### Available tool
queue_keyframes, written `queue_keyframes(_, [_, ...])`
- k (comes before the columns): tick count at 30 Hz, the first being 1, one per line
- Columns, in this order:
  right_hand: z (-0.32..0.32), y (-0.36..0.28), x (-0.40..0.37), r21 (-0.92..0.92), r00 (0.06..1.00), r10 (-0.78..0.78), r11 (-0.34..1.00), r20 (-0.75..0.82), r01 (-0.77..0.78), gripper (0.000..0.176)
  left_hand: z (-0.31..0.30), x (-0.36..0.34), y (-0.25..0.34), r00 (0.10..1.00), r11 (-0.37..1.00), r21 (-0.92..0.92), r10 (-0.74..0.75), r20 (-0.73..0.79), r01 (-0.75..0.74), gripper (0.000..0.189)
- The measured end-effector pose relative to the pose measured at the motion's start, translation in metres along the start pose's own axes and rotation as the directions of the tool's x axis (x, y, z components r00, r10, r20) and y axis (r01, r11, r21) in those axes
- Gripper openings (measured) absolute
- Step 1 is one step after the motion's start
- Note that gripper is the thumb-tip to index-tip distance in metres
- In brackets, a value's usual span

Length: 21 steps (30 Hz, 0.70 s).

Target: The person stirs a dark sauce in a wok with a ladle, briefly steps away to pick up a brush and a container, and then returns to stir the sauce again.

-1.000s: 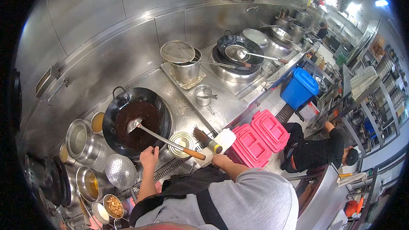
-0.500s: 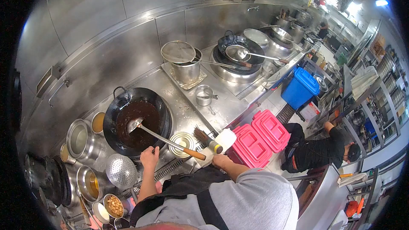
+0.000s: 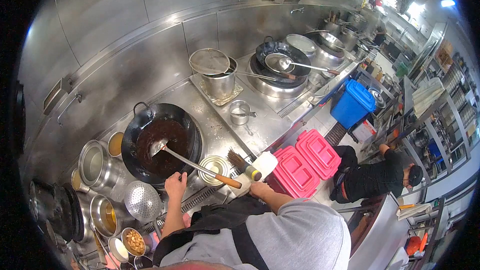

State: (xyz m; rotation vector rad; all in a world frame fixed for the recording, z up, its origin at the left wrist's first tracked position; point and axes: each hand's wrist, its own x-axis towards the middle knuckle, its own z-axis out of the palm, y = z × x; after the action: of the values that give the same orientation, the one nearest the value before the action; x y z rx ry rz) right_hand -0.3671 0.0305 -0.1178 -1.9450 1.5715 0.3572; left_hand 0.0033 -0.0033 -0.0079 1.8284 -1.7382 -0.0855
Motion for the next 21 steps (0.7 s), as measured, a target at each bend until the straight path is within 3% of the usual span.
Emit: queue_keyframes(21, [0.0024, 0.0008, 0.0036, 0.016, 1.000, 0.010, 1.000, -0.023, -0.010, 0.028, 0.0031, -0.0011, -0.0035, 0.999, 0.999, 0.020, 0.033, -0.042, -0.032, 0.033])
